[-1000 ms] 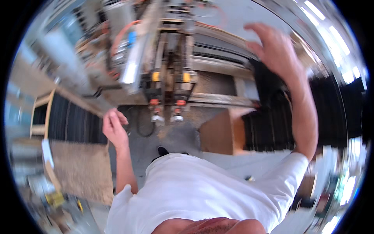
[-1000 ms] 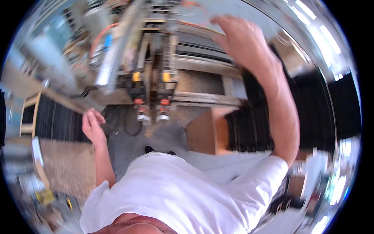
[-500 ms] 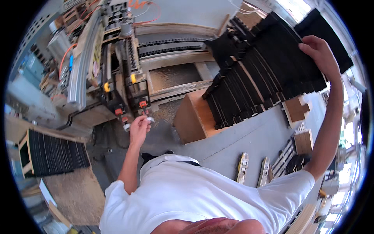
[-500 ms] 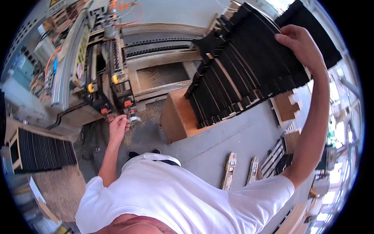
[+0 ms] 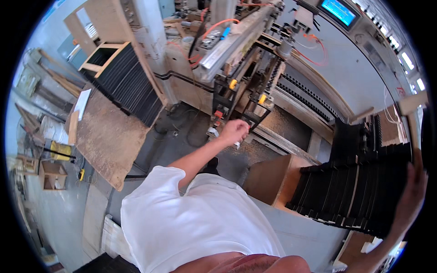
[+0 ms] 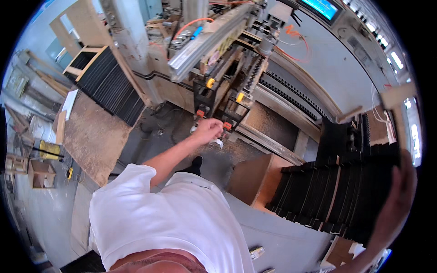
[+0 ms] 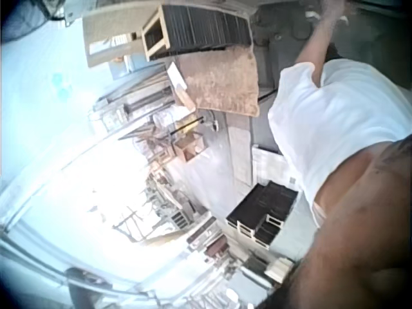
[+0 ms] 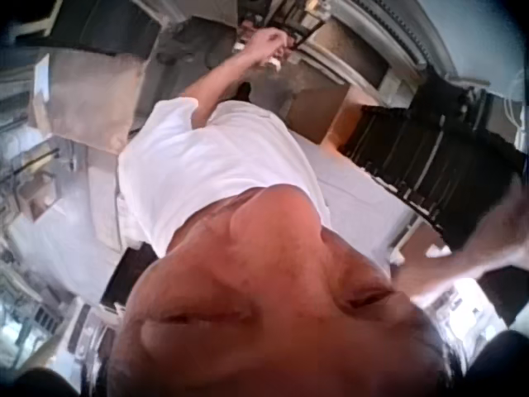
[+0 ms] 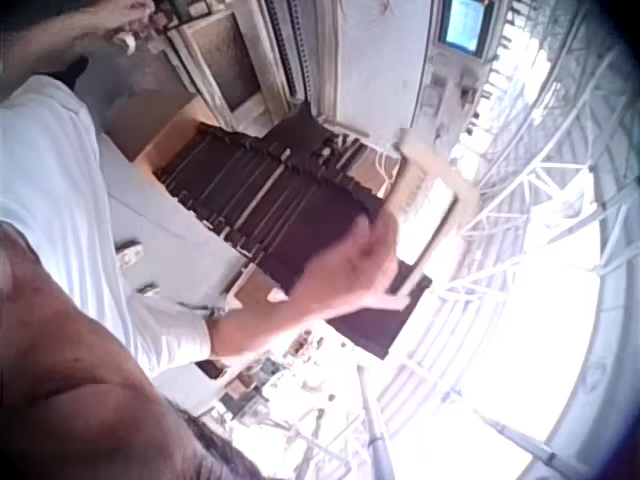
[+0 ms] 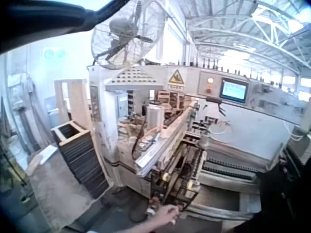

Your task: The person repeatedly picks up small wooden frames, places them into a machine, and then removes them to stack on a nearby rack. The task involves continuous handling of the frames without visible tool use.

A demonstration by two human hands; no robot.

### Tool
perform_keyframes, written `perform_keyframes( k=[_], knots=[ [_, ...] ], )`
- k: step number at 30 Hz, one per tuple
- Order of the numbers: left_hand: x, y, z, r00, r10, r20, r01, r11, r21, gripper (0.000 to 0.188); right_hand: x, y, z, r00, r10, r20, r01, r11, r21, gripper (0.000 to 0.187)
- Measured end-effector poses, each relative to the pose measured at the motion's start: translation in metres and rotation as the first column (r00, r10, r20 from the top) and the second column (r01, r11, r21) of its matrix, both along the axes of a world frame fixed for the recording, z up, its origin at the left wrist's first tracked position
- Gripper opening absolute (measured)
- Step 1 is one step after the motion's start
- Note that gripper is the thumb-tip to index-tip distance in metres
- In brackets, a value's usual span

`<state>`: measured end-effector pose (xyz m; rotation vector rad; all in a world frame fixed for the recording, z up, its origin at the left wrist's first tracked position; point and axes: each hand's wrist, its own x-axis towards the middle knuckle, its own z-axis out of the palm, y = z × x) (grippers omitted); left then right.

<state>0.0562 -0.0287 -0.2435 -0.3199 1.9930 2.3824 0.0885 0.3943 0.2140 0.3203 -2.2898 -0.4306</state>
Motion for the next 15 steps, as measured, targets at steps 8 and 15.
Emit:
perform_keyframes(
  k=[8,15],
  knots=[
    [-0.18,-0.045,0.032,0.992,0.12,0.029,-0.123,0.968,0.217,0.022,0.024,-0.156,-0.086,0.847,0.401,0.348,-0.425,0.905,-0.007,0.032],
    [-0.418,-0.094,-0.008,0.955,0.258,0.148,-0.296,0.872,0.39,0.046,-0.031,-0.166,-0.141,0.805,0.347,0.482,-0.267,0.936,-0.228,0.041]
  ],
)
